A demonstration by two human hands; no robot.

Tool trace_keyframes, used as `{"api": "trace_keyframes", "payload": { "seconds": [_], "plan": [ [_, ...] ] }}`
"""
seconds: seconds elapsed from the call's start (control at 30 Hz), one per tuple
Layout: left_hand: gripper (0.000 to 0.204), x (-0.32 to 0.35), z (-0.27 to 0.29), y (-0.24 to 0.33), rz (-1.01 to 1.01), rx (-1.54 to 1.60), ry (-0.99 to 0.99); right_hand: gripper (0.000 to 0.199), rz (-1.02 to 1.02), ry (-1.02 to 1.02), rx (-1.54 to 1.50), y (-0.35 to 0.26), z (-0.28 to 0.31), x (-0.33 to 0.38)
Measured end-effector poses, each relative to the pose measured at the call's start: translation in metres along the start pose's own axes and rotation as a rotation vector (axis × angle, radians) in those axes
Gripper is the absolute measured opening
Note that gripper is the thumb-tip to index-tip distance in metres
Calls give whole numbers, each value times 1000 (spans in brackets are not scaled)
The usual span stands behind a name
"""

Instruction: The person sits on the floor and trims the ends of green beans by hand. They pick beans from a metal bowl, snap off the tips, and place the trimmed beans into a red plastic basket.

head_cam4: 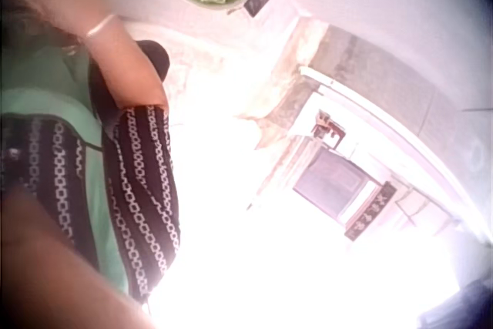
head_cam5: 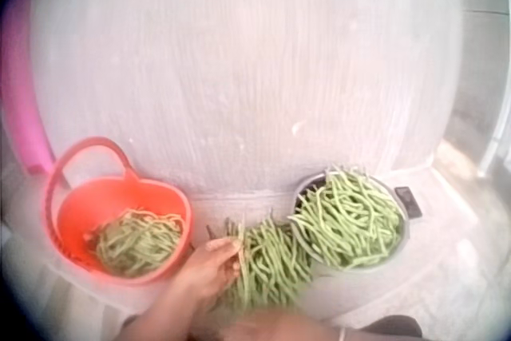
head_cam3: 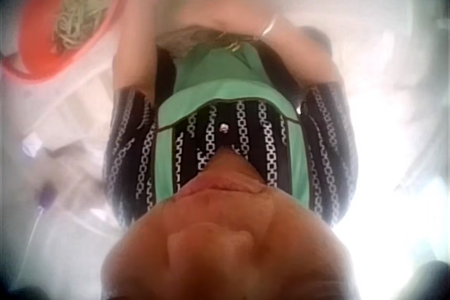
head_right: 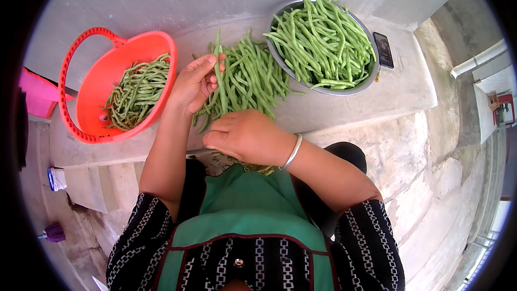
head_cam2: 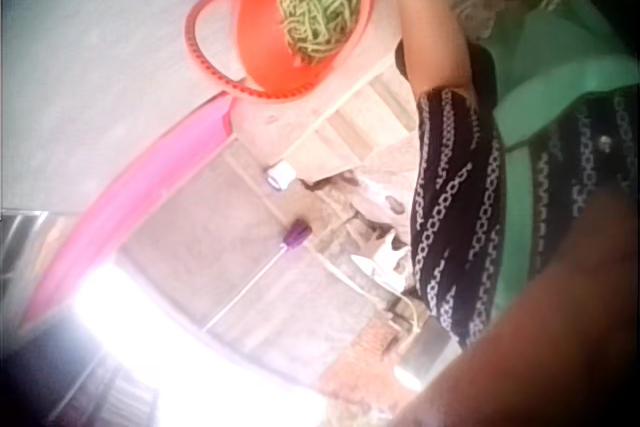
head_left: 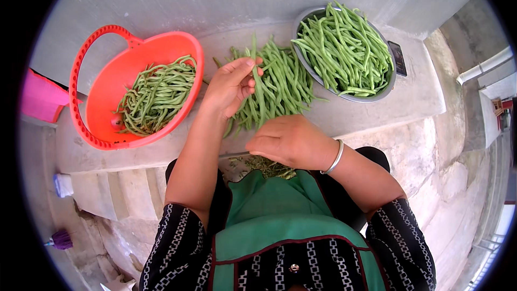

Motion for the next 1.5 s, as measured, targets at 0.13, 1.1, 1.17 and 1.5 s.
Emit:
{"api": "trace_keyframes", "payload": {
  "seconds": [0.13, 1.1, 1.17, 1.5],
  "plan": [
    [38, -8, 25, 7, -55, -380, 283, 12, -90, -161, 49, 20, -26, 1],
    [18, 182, 202, 143, -434, -227, 619, 27, -476, -828, 462, 108, -171, -240],
    [18, 182, 201, 144, -423, -227, 623, 28, -485, -755, 382, 93, -136, -246],
    [32, 136, 128, 110, -258, -54, 302, 28, -555, -324, -566, 57, -33, -177]
  ]
}}
Point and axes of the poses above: each hand's wrist, its own x-axis away from the middle knuckle, its own z-axis out of the back of the hand, y = z × x, the point moved 8 cm from there along -x, towards the middle knuckle, and after that the axes turned 7 degrees about -y, right-handed, at the moved point
